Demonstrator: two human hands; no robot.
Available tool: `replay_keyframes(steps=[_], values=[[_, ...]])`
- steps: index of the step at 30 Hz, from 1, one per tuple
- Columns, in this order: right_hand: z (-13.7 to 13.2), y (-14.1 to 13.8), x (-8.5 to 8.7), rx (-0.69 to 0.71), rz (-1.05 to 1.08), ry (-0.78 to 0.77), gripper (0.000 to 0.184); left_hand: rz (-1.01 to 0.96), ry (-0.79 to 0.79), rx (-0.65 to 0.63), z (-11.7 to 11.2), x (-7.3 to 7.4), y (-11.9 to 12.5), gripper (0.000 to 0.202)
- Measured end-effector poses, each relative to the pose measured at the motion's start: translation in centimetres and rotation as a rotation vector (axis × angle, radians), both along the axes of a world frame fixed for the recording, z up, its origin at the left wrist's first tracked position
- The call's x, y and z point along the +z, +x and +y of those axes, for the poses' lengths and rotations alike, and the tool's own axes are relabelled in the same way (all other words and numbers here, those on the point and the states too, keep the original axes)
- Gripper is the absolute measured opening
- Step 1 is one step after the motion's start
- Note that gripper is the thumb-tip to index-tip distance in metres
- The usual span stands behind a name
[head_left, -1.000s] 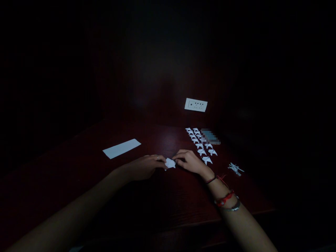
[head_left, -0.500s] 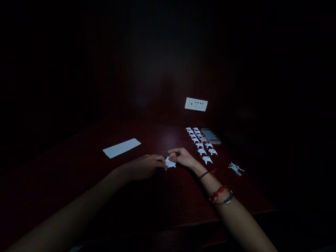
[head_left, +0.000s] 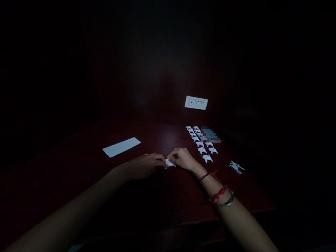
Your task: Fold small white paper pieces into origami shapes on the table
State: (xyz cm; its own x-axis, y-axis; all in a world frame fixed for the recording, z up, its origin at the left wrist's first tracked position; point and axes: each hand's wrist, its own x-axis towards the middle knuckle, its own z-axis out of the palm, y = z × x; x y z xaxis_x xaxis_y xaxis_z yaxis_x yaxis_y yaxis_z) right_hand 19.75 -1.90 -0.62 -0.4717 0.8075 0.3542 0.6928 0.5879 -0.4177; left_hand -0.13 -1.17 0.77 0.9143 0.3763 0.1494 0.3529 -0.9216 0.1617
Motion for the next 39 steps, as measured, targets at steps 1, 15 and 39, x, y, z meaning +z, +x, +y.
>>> replay_keyframes(steps=[1,15,39], values=[[-0.1,0.0,0.0,0.003,-0.009,0.003,0.019,-0.001,0.001,0.001,0.0,0.0,0.0,0.053],[-0.6,0.5,0.7,0.135,-0.118,0.058,0.018,-0.001,0.014,0.021,-0.2,0.0,-0.1,0.052],[-2.0,0.6,1.0,0.034,-0.365,0.091,0.026,-0.021,-0.007,0.016,-0.3,-0.1,0.2,0.049]])
